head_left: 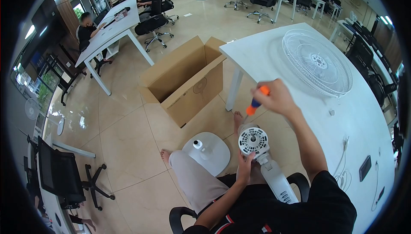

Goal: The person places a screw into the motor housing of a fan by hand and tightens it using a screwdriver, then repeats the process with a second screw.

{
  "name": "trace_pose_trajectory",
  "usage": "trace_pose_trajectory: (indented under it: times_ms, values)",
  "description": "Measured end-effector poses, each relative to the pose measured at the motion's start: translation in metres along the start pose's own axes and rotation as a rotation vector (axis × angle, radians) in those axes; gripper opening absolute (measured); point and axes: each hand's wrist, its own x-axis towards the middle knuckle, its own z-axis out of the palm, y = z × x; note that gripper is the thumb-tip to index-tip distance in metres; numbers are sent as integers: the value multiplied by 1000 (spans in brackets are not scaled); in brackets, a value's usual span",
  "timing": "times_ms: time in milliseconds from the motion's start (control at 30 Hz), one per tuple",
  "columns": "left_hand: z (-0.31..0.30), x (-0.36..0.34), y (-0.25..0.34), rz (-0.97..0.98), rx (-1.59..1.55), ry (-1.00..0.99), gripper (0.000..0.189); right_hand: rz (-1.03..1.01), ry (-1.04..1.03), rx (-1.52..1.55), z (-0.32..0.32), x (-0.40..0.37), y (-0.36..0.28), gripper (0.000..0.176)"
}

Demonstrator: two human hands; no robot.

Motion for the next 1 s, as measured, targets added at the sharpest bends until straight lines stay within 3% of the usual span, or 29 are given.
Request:
trace_pose_trajectory:
  times_ms: [100,167,267,400,533,767,867,967,1000]
  values:
    - [0,-1,4,3,22,-3,78,234,359,564,-33,-5,6,37]
    - [2,-4,7,-13,-3,-5,80,138,482,941,-55,-16,15,41]
    - [0,1,2,7,-38,-19,81,238,389,995,-68,-35,17,47]
    - [3,-1,4,19,-58,-50,83,491,174,941,-74,-70,43,49]
    - [-3,3,-5,14,-54,-41,84,628,364,945,-77,-90,70,50]
    - [2,-5,5,-15,-59,-29,80,769,491,953,-89,-129,121,45]
    - [4,-4,9,-3,-74,-13,75,868,526,809,-91,-136,121,40]
    - [2,-2,1,68,-85,-13,67,794,535,397,-84,-153,150,28]
    - [3,-2,3,65,-55,-16,65,746,545,222,-84,-156,149,32]
